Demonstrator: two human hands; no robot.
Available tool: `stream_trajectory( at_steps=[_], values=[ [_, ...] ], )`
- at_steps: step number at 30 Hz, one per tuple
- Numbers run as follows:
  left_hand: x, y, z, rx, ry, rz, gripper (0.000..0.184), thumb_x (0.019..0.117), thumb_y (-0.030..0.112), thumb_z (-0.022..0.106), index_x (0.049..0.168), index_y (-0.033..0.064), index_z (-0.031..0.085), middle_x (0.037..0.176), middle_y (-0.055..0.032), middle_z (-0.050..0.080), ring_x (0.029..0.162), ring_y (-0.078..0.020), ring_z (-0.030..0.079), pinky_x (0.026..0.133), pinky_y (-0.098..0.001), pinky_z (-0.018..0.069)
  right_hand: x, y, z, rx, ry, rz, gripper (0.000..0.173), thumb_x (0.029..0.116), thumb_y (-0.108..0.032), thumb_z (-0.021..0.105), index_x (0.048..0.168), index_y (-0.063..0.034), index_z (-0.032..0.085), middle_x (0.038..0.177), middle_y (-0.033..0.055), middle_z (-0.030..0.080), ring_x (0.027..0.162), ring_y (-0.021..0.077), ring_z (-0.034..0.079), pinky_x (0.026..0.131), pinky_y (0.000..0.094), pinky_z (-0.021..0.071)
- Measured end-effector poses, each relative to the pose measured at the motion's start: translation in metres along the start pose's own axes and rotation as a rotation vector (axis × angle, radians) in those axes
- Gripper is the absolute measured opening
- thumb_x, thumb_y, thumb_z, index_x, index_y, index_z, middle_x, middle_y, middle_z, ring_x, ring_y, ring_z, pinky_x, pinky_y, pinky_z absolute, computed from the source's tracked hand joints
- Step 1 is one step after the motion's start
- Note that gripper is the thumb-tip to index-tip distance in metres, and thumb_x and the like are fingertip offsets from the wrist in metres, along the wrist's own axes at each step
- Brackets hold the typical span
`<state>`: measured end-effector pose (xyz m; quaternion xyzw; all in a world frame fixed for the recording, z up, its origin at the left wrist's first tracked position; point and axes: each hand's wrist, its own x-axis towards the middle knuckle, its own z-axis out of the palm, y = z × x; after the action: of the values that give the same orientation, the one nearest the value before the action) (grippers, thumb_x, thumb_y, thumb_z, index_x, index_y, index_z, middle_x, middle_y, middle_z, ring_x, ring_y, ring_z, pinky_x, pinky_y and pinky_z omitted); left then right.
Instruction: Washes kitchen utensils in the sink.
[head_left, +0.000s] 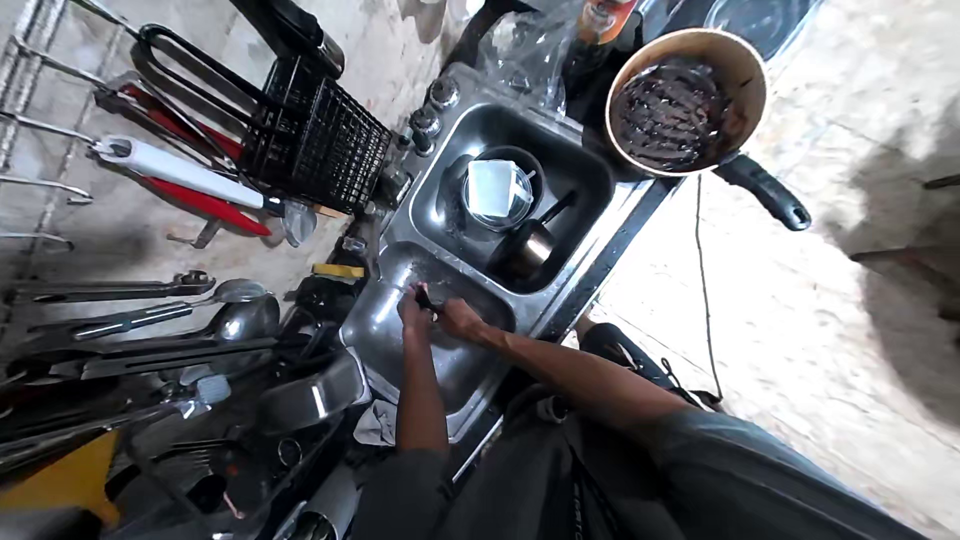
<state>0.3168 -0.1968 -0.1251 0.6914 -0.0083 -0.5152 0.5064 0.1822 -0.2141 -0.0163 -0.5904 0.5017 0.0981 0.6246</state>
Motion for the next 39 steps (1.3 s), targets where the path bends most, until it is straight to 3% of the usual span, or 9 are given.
stream_trajectory(
  at_steps=[9,13,16,20,26,30,32,35,39],
  values=[
    [-0.013,0.014,0.009,0.060,0.077,-0.014,0.034,0.1107,0.025,0.046,0.130,-0.0026,0.053,0.112,-0.0142,0.064,0.093,-0.0175,0.064,0.083,-0.0331,0.0551,0.009,-0.002,-0.004,-0.004,0.009,-0.048,0.033,0.1053,-0.021,0.053,0.116,0.0057,0.069,0.121,0.0270,0.067,0.117,0.0404,0.065,0.102,0.0568,0.0500],
    [-0.007,0.010,0.001,-0.069,0.030,0.031,0.029,0.1096,0.013,0.044,0.134,-0.0012,0.050,0.120,-0.0131,0.062,0.102,-0.0168,0.062,0.090,-0.0332,0.0545,0.008,0.000,0.004,-0.009,0.013,-0.027,0.033,0.1044,-0.024,0.055,0.115,0.0040,0.070,0.120,0.0251,0.068,0.116,0.0385,0.066,0.101,0.0556,0.0507],
    [-0.011,0.015,0.014,-0.090,0.034,-0.042,0.018,0.1104,0.019,0.044,0.118,0.0051,0.053,0.094,-0.0045,0.061,0.076,-0.0094,0.061,0.069,-0.0237,0.0548,0.005,-0.004,-0.002,0.014,0.035,-0.020,0.033,0.1050,-0.022,0.053,0.116,0.0049,0.069,0.122,0.0255,0.068,0.118,0.0385,0.065,0.102,0.0550,0.0506],
    [0.005,0.012,0.004,-0.083,-0.008,0.020,0.023,0.1113,0.019,0.042,0.118,-0.0001,0.054,0.097,-0.0091,0.063,0.082,-0.0148,0.065,0.078,-0.0302,0.0577,0.002,-0.002,0.004,-0.016,0.037,-0.047,0.033,0.1055,-0.021,0.052,0.115,0.0045,0.070,0.119,0.0253,0.068,0.116,0.0386,0.066,0.102,0.0552,0.0505],
    [0.021,0.001,-0.005,0.382,0.267,0.124,0.061,0.1103,0.051,0.033,0.112,-0.0023,0.062,0.092,-0.0186,0.064,0.076,-0.0274,0.064,0.072,-0.0483,0.0567,-0.008,-0.005,0.017,-0.085,0.049,-0.034,0.029,0.1039,-0.021,0.053,0.116,0.0012,0.068,0.120,0.0238,0.068,0.115,0.0387,0.066,0.098,0.0565,0.0534],
    [-0.006,-0.002,0.009,0.201,0.201,-0.023,0.049,0.1127,0.040,0.035,0.127,-0.0014,0.056,0.103,-0.0154,0.062,0.081,-0.0198,0.061,0.075,-0.0366,0.0553,-0.003,0.000,0.016,-0.025,0.066,-0.003,0.031,0.1037,-0.021,0.055,0.118,0.0017,0.068,0.120,0.0247,0.068,0.115,0.0402,0.067,0.098,0.0584,0.0530],
    [-0.015,-0.005,0.012,0.142,0.129,-0.061,0.036,0.1110,0.036,0.042,0.112,0.0035,0.058,0.087,-0.0062,0.061,0.070,-0.0125,0.058,0.065,-0.0290,0.0529,0.000,0.005,0.016,-0.001,0.084,0.003,0.032,0.1045,-0.024,0.054,0.116,0.0017,0.069,0.118,0.0243,0.069,0.113,0.0397,0.067,0.097,0.0576,0.0535],
    [-0.005,-0.003,0.000,0.010,-0.024,-0.034,0.035,0.1127,0.028,0.038,0.127,0.0000,0.054,0.109,-0.0109,0.065,0.092,-0.0160,0.063,0.083,-0.0329,0.0556,-0.001,0.008,0.012,-0.021,0.057,-0.010,0.031,0.1041,-0.019,0.052,0.118,0.0036,0.068,0.121,0.0254,0.068,0.117,0.0393,0.066,0.101,0.0554,0.0517],
    [-0.010,0.005,0.007,0.091,0.044,-0.014,0.035,0.1105,0.033,0.046,0.129,0.0056,0.057,0.109,-0.0060,0.065,0.091,-0.0109,0.063,0.082,-0.0285,0.0553,0.007,-0.001,0.009,-0.006,0.050,-0.031,0.032,0.1048,-0.022,0.053,0.118,0.0023,0.070,0.122,0.0242,0.068,0.118,0.0386,0.065,0.102,0.0556,0.0513]
  ],
)
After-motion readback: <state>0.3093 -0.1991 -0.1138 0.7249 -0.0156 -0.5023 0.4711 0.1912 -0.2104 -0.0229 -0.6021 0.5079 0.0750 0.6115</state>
